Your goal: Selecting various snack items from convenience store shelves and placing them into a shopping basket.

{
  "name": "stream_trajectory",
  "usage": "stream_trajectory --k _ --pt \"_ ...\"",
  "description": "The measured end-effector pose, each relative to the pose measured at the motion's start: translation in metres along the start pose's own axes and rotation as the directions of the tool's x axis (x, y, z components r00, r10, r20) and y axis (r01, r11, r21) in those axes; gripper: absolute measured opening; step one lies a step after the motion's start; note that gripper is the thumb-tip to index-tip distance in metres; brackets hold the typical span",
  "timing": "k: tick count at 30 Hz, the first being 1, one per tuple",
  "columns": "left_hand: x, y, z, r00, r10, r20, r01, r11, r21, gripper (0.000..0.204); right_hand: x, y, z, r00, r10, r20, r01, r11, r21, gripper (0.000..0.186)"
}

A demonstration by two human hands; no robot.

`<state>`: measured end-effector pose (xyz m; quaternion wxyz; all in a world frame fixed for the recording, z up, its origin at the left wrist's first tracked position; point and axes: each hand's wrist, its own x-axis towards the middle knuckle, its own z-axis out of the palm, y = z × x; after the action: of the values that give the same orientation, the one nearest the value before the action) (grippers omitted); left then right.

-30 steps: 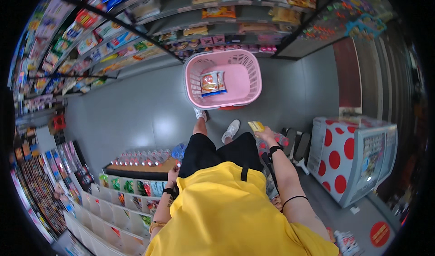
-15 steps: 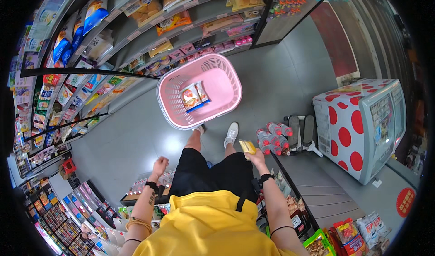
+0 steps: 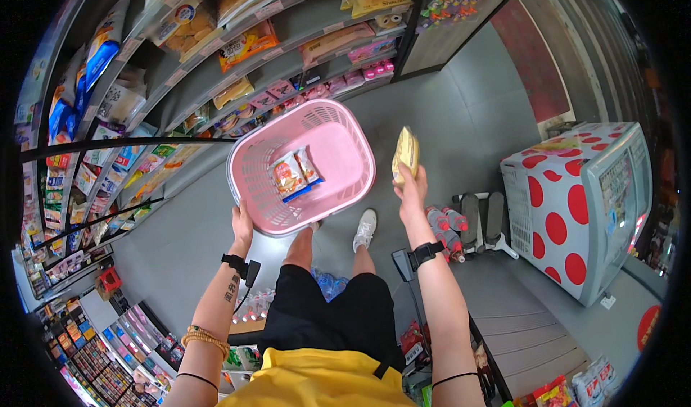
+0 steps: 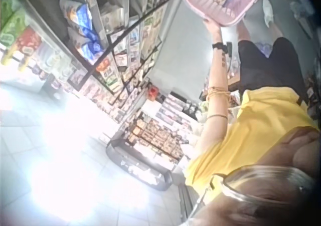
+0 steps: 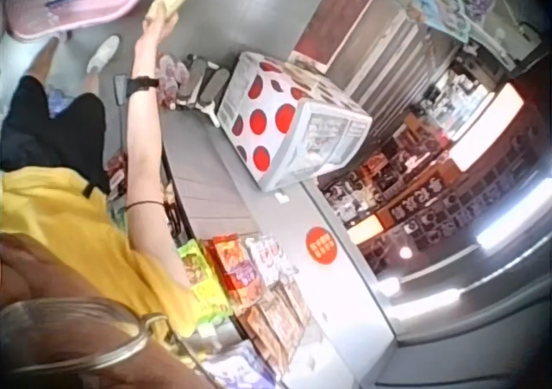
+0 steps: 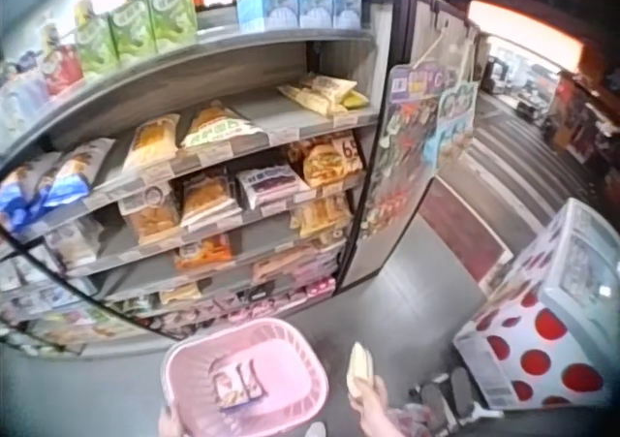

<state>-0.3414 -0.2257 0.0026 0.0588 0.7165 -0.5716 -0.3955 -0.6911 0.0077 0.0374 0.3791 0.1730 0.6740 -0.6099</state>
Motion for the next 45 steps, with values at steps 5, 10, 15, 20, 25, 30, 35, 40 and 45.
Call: stream_trajectory --k 5,10,15,20,25,30,35,40,45 --pt "-0.006 0.014 0.016 0.983 0.084 -0.166 -0.083 0.996 0.012 0.056 0.034 -0.001 0.058 0.922 -0.352 -0.161 0.349 0.936 -0.046 0.047" --pt "-0.004 0.016 0.028 0.935 0.198 -0.295 -0.175 0.979 0.102 0.050 0.047 0.023 0.083 0.731 -0.666 -0.147 0.557 0.708 -0.434 0.049" --pt "-0.005 0.020 0.032 0.950 0.132 -0.282 -0.109 0.989 0.096 0.048 0.048 0.029 0.093 0.737 -0.632 -0.239 0.516 0.755 -0.405 0.053" --pt "-0.005 0.019 0.036 0.947 0.127 -0.294 -0.120 0.992 0.041 0.046 0.045 0.008 0.105 0.739 -0.622 -0.259 0.469 0.751 -0.465 0.054" --pt "-0.004 0.019 0.041 0.938 0.135 -0.321 -0.103 0.988 0.117 0.044 0.053 0.016 0.108 0.731 -0.634 -0.255 0.438 0.721 -0.537 0.054" --pt "-0.004 0.020 0.038 0.932 0.162 -0.324 -0.111 0.979 0.173 0.043 0.053 0.016 0.109 0.783 -0.539 -0.311 0.324 0.779 -0.536 0.054" --pt "0.000 0.023 0.034 0.943 0.135 -0.303 -0.075 0.976 0.202 0.041 0.051 0.030 0.099 0.807 -0.477 -0.349 0.263 0.818 -0.511 0.053" --pt "0.000 0.032 0.033 0.965 0.076 -0.250 -0.026 0.980 0.196 0.045 0.051 0.023 0.100 0.827 -0.397 -0.398 0.209 0.875 -0.437 0.053" --pt "0.006 0.026 0.026 0.958 0.110 -0.264 -0.073 0.987 0.145 0.050 0.045 0.009 0.103 0.872 -0.324 -0.367 0.067 0.822 -0.565 0.052"
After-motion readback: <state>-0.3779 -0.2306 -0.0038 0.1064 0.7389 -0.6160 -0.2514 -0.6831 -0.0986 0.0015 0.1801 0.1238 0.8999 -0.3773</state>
